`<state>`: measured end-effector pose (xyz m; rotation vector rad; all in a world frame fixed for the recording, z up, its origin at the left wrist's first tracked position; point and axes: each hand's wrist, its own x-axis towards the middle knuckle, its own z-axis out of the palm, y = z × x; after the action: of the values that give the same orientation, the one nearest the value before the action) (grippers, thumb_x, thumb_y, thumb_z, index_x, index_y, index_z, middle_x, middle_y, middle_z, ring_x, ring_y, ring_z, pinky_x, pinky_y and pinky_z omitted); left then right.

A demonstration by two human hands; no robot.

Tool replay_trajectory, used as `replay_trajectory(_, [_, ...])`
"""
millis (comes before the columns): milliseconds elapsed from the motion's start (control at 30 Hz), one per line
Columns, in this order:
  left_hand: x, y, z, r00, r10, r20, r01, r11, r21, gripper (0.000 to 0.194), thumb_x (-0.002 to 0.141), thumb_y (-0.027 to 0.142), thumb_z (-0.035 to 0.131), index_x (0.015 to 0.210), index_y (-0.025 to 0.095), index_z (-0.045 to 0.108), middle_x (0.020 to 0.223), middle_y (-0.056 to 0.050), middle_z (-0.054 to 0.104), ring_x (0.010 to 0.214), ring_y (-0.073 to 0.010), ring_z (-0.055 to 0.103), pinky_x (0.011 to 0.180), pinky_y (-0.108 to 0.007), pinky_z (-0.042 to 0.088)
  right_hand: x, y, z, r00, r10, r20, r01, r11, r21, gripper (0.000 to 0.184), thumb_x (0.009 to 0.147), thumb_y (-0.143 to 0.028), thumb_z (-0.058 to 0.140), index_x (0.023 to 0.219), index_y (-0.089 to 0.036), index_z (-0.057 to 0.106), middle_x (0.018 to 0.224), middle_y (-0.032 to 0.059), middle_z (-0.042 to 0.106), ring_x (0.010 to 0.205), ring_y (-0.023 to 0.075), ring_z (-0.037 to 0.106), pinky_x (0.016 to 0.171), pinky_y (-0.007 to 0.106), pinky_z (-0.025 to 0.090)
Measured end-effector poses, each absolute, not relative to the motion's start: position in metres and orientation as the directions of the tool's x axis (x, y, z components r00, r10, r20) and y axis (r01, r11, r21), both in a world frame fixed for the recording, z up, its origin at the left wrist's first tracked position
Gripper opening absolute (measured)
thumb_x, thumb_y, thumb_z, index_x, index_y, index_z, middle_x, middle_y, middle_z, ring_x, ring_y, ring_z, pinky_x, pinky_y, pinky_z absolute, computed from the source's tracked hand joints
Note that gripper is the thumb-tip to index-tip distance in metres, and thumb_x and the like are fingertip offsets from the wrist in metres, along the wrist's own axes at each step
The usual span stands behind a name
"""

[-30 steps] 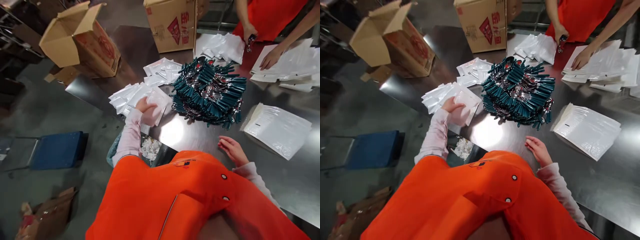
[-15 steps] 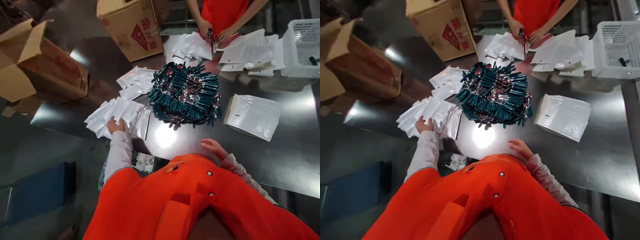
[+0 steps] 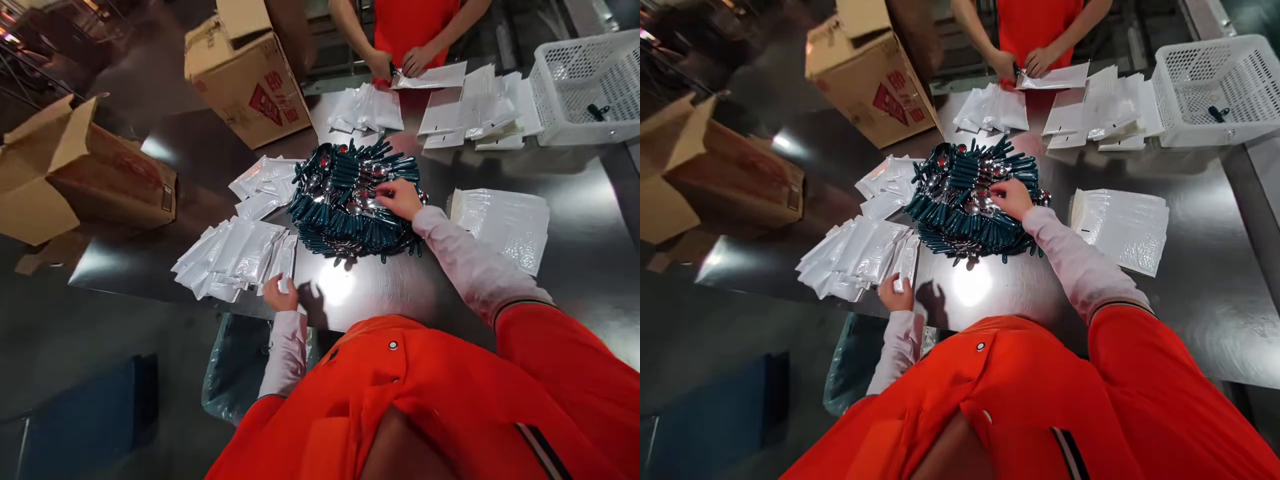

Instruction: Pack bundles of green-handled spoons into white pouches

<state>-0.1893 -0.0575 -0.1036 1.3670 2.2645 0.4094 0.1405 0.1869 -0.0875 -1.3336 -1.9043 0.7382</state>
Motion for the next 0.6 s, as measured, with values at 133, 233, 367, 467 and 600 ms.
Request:
replay_trajectory(133, [-0.139, -0.059, -0.129, -0.337, 0.94, 0.058, 0.73, 0.222, 0.646, 0.021, 0.086, 0.039, 0.053, 0.093, 0.034, 0.072, 0.097, -0.012, 0.07, 0.111, -0.038, 0.062, 0.102, -0.058, 0.043, 0.106, 0.278, -0.077, -0.341, 0.932, 0.122, 0.802, 0.356, -0.481, 0.052, 0.072, -0.03, 0.082, 0.119, -0.012, 0.071, 0.113, 0.0158, 0.071, 0.117, 0.0361, 0.057, 0.099, 0.049, 0.047])
replay_trajectory(233, [-0.114, -0.072, -0.155, -0.31, 0.94, 0.143, 0.679, 0.113, 0.725, 0.02, 0.085, 0.04, 0.052, 0.084, 0.03, 0.07, 0.089, -0.011, 0.071, 0.095, -0.0329, 0.067, 0.094, -0.054, 0.05, 0.091, 0.309, -0.077, -0.396, 0.915, -0.082, 0.882, 0.354, -0.31, 0.069, 0.065, -0.034, 0.088, 0.126, -0.012, 0.065, 0.123, 0.0181, 0.067, 0.123, 0.0395, 0.053, 0.1, 0.05, 0.048])
replay_trajectory(367, [-0.12, -0.085, -0.182, -0.411, 0.907, 0.095, 0.595, 0.188, 0.781, 0.025, 0.083, 0.044, 0.055, 0.079, 0.024, 0.07, 0.082, -0.009, 0.072, 0.087, -0.0275, 0.068, 0.087, -0.049, 0.055, 0.083, 0.32, -0.078, -0.444, 0.869, -0.22, 0.889, 0.396, -0.228, 0.075, 0.063, -0.034, 0.088, 0.131, -0.013, 0.064, 0.128, 0.0166, 0.067, 0.124, 0.0371, 0.055, 0.102, 0.043, 0.048])
replay_trajectory(467, [-0.138, -0.086, -0.189, -0.489, 0.872, -0.018, 0.525, 0.31, 0.793, 0.027, 0.078, 0.046, 0.058, 0.078, 0.022, 0.072, 0.083, -0.01, 0.074, 0.085, -0.028, 0.069, 0.083, -0.048, 0.057, 0.083, 0.319, -0.08, -0.492, 0.844, -0.213, 0.866, 0.45, -0.218, 0.065, 0.067, -0.031, 0.085, 0.126, -0.011, 0.067, 0.123, 0.0157, 0.07, 0.118, 0.0338, 0.061, 0.1, 0.038, 0.049])
replay_trajectory(600, [-0.149, -0.077, -0.186, -0.581, 0.807, -0.107, 0.432, 0.416, 0.8, 0.033, 0.077, 0.046, 0.057, 0.081, 0.018, 0.073, 0.087, -0.012, 0.075, 0.085, -0.0268, 0.07, 0.078, -0.044, 0.058, 0.084, 0.317, -0.083, -0.524, 0.833, -0.179, 0.844, 0.479, -0.241, 0.059, 0.071, -0.029, 0.08, 0.125, -0.011, 0.066, 0.124, 0.0143, 0.071, 0.114, 0.0304, 0.065, 0.097, 0.034, 0.049])
